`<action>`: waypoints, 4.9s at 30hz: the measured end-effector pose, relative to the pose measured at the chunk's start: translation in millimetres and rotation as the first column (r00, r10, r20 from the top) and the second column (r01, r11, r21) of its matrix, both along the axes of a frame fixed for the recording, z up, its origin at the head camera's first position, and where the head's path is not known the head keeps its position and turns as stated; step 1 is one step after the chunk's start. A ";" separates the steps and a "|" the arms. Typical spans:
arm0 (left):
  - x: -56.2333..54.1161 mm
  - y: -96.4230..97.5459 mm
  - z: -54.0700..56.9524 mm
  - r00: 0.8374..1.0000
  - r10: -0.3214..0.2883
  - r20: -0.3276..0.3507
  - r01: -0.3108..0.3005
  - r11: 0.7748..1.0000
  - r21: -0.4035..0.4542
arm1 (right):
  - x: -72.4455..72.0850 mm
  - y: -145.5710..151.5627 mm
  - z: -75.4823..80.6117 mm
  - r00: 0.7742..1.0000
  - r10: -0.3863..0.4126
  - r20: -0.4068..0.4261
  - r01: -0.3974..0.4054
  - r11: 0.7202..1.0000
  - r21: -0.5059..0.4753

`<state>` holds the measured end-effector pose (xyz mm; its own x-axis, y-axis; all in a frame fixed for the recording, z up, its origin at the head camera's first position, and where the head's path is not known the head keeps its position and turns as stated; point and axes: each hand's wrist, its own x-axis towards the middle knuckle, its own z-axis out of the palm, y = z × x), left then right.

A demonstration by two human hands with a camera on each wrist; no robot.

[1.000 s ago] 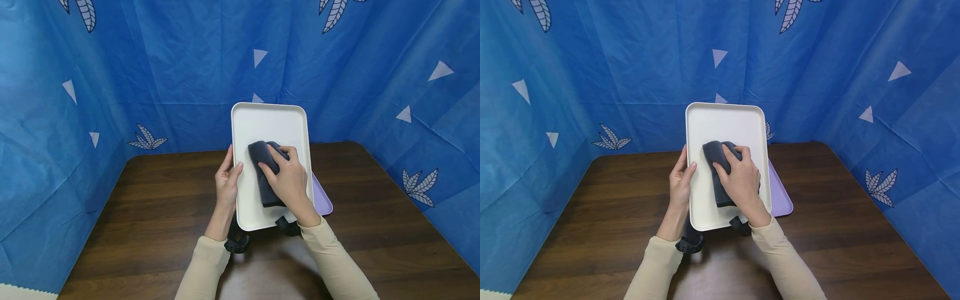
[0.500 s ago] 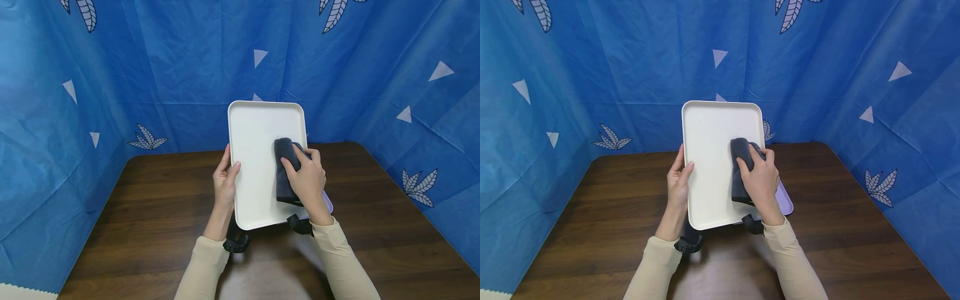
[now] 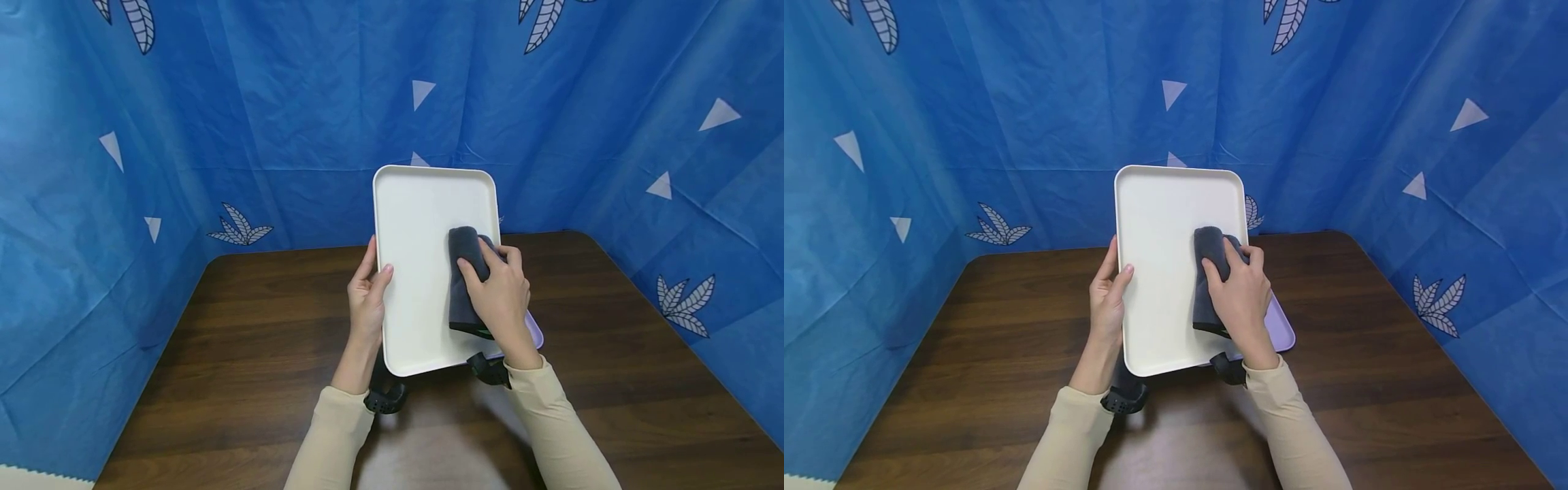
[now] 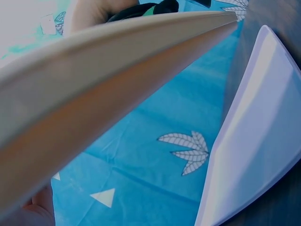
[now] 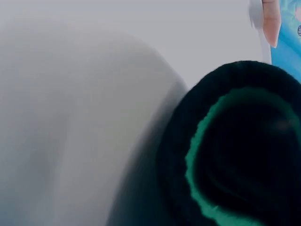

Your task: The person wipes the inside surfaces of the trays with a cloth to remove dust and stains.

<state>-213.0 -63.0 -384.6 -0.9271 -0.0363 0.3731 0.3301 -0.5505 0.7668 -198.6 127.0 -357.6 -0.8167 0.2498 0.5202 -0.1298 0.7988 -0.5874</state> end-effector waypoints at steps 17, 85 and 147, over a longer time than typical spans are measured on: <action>-1.0 0.6 -1.6 1.000 -0.012 0.005 0.012 1.000 0.006 | 7.9 -36.8 4.6 0.986 0.117 -0.117 -0.101 0.986 0.135; -0.5 -1.2 -0.8 1.000 0.003 -0.009 -0.003 1.000 0.012 | -3.5 -2.9 -10.2 0.992 0.118 -0.054 -0.125 0.978 -0.169; -2.9 -1.0 -2.5 0.999 -0.028 -0.030 0.029 0.997 0.065 | 34.3 -83.1 -13.1 0.952 0.209 -0.224 -0.156 0.960 0.234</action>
